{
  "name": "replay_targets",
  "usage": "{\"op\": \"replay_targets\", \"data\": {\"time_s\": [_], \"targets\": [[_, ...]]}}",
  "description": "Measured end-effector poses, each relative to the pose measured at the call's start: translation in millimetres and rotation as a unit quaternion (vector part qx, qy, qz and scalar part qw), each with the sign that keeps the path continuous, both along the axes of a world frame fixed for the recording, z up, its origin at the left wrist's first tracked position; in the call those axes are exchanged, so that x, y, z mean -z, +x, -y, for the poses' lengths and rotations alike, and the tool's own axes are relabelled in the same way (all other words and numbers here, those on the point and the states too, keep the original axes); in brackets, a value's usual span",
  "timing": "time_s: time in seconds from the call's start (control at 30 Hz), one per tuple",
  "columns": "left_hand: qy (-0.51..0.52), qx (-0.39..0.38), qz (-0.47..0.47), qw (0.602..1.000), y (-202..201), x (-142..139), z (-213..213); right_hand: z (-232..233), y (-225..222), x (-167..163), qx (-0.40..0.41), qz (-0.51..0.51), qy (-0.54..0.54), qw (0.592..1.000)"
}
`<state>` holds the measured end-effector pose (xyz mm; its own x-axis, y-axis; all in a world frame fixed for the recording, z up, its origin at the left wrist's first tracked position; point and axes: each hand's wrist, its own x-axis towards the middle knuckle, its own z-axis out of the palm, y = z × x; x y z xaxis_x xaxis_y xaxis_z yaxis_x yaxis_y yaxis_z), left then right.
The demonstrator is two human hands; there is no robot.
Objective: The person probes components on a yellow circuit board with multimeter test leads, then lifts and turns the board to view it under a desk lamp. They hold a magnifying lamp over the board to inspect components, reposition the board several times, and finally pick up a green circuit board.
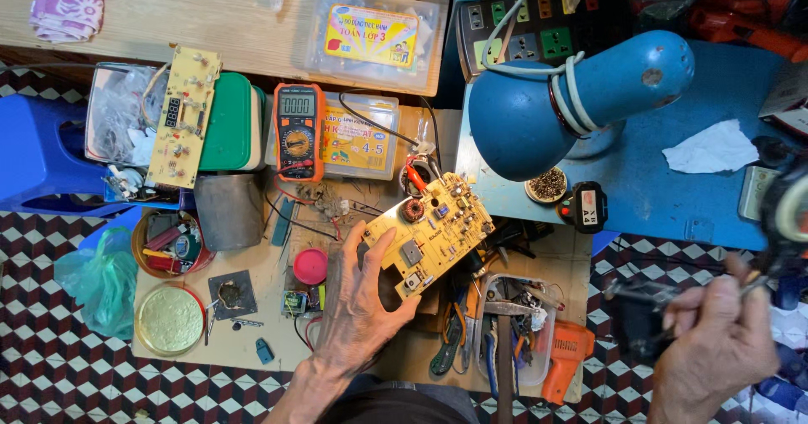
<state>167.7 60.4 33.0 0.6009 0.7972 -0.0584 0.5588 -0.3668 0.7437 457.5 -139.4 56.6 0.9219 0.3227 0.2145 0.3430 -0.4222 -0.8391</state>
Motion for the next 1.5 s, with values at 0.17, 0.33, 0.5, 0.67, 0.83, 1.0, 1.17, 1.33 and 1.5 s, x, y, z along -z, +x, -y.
{"op": "replay_targets", "data": {"time_s": [0.17,0.33,0.5,0.67,0.83,1.0,1.17,1.33,1.5], "targets": [[0.004,0.002,0.003,1.0,-0.2,-0.4,-3.3,-9.4,-48.6,27.5,0.011,-0.2,0.009,0.98],[-0.009,0.01,0.0,1.0,-1.4,1.5,-4.6,-7.0,-81.2,68.0,-0.052,-0.264,0.017,0.963],[-0.005,0.009,-0.005,1.0,-0.9,2.5,-4.5,-23.3,-92.2,84.8,-0.124,-0.261,-0.019,0.957],[-0.023,0.0,-0.015,1.0,-1.2,4.6,-4.3,-48.0,-96.8,74.1,-0.155,-0.242,-0.09,0.954],[-0.029,-0.003,-0.017,0.999,-2.4,8.3,-4.5,-62.2,-98.8,66.6,-0.19,-0.218,-0.069,0.955],[-0.026,-0.006,-0.025,0.999,-2.8,12.0,-4.0,-64.2,-101.5,69.0,-0.208,-0.217,-0.058,0.952],[-0.028,-0.006,-0.022,0.999,-4.4,15.3,-4.3,-62.2,-104.0,73.5,-0.201,-0.217,-0.069,0.953],[-0.039,-0.011,-0.027,0.999,-3.9,18.1,-3.6,-61.5,-103.8,77.2,-0.205,-0.222,-0.07,0.951],[-0.034,-0.005,-0.025,0.999,-4.9,18.9,-3.9,-60.1,-104.4,77.6,-0.216,-0.21,-0.047,0.953]]}}
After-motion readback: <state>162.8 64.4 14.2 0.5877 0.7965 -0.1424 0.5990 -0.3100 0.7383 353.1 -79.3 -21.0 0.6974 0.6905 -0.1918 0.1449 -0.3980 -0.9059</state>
